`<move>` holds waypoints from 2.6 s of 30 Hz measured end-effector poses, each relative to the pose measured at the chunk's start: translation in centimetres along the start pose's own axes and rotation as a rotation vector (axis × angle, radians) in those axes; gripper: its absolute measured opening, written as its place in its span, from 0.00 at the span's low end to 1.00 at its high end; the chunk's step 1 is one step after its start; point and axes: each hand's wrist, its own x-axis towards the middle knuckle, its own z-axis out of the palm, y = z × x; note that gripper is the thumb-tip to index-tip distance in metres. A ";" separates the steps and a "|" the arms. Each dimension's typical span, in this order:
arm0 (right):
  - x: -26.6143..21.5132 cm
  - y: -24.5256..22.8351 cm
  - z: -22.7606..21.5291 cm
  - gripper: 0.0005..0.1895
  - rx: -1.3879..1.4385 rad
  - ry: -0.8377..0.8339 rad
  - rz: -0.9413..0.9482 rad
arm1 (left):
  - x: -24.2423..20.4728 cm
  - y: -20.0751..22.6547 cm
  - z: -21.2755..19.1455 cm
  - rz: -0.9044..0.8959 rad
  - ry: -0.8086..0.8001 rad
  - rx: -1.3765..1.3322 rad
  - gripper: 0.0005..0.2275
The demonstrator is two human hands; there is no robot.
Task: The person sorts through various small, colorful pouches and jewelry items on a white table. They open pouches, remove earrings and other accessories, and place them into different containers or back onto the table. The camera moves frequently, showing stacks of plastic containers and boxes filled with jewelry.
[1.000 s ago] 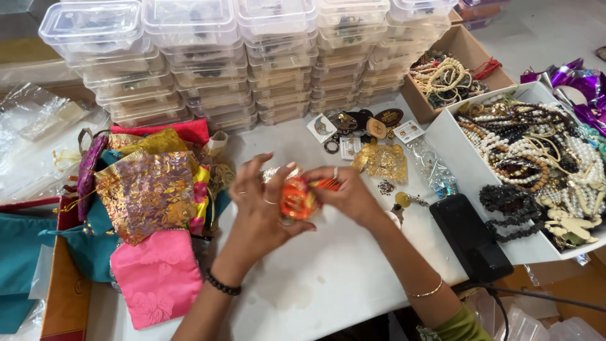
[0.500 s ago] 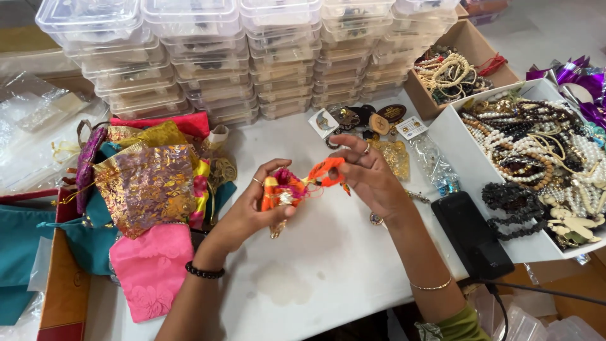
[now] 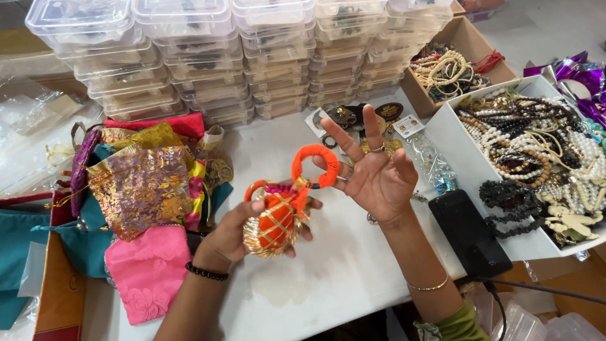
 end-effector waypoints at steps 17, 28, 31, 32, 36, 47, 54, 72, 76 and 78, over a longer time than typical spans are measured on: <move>0.2 -0.7 -1.2 0.16 -1.971 0.586 0.551 | 0.2 1.2 0.0 0.452 0.456 1.892 0.31; 0.5 0.6 -0.4 0.11 -1.474 0.609 0.384 | 0.8 0.6 0.2 0.414 0.433 1.911 0.32; 0.5 2.2 0.0 0.09 -1.093 0.557 0.245 | 1.2 -0.3 0.2 0.315 0.532 1.641 0.34; 0.5 2.7 0.1 0.09 -1.113 0.541 0.231 | 1.4 -0.5 0.3 0.278 0.568 1.588 0.34; 0.9 2.8 1.6 0.10 -1.367 0.458 0.225 | 1.8 -1.3 -0.1 0.309 0.520 1.643 0.36; -1.0 -2.8 1.0 0.12 -2.024 0.885 0.583 | 1.3 -1.7 -1.2 0.393 0.639 0.874 0.36; -2.2 -2.4 -2.0 0.14 -2.100 0.826 0.845 | 1.9 -3.1 -2.9 0.417 0.543 0.956 0.37; -5.3 -0.7 -0.6 0.04 -2.334 0.692 0.574 | 2.0 -3.6 -3.1 0.398 0.512 0.986 0.35; -5.8 -0.4 0.9 0.03 -2.439 0.550 0.526 | 2.1 -3.6 -2.6 0.385 0.533 1.022 0.35; -5.6 -0.9 3.2 0.05 -2.367 0.410 0.430 | 2.1 -3.7 -2.7 0.341 0.549 0.936 0.36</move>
